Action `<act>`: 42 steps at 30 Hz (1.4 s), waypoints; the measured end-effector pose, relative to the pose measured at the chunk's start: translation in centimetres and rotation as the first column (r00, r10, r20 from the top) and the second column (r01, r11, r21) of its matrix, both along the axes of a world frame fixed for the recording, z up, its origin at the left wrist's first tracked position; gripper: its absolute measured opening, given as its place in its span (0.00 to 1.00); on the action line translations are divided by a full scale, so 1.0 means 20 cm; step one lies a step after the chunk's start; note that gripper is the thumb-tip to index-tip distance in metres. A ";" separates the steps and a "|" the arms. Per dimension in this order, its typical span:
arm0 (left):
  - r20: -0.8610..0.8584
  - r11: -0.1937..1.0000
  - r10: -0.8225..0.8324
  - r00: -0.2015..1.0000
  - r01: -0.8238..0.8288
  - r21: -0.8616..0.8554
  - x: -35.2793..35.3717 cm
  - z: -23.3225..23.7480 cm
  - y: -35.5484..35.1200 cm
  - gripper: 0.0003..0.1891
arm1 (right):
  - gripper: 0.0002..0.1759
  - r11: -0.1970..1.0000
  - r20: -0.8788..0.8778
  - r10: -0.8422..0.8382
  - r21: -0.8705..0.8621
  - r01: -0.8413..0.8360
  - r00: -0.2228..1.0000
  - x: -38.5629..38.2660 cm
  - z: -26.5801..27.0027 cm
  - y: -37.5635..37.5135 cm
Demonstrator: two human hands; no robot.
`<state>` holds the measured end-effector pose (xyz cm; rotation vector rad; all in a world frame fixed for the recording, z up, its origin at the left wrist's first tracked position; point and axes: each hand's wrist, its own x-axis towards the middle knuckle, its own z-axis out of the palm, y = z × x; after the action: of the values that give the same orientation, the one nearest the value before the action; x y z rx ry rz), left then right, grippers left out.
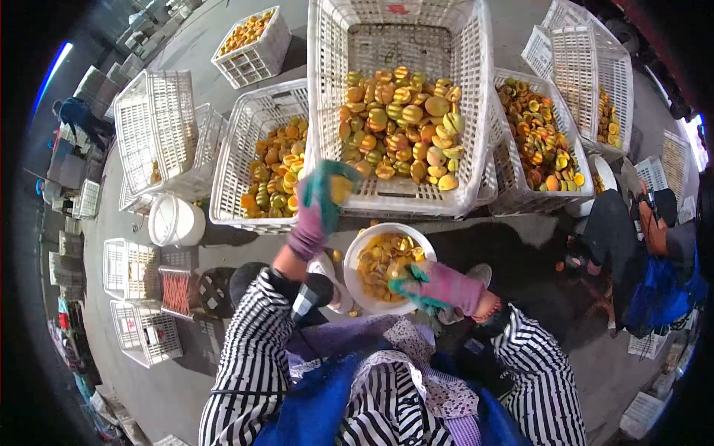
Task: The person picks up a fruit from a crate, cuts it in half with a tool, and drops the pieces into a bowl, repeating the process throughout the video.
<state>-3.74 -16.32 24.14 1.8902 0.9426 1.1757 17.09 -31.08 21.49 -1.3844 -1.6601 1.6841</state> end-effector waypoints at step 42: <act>0.807 0.513 0.082 0.585 0.669 -0.538 0.39 0.10 0.07 0.30 | 0.23 0.583 0.032 -0.543 0.734 0.349 0.839 0.05 0.29 0.28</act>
<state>3.99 -15.00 26.11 0.5930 0.4210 0.8794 18.15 -25.47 27.38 -1.4581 -1.6182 0.4741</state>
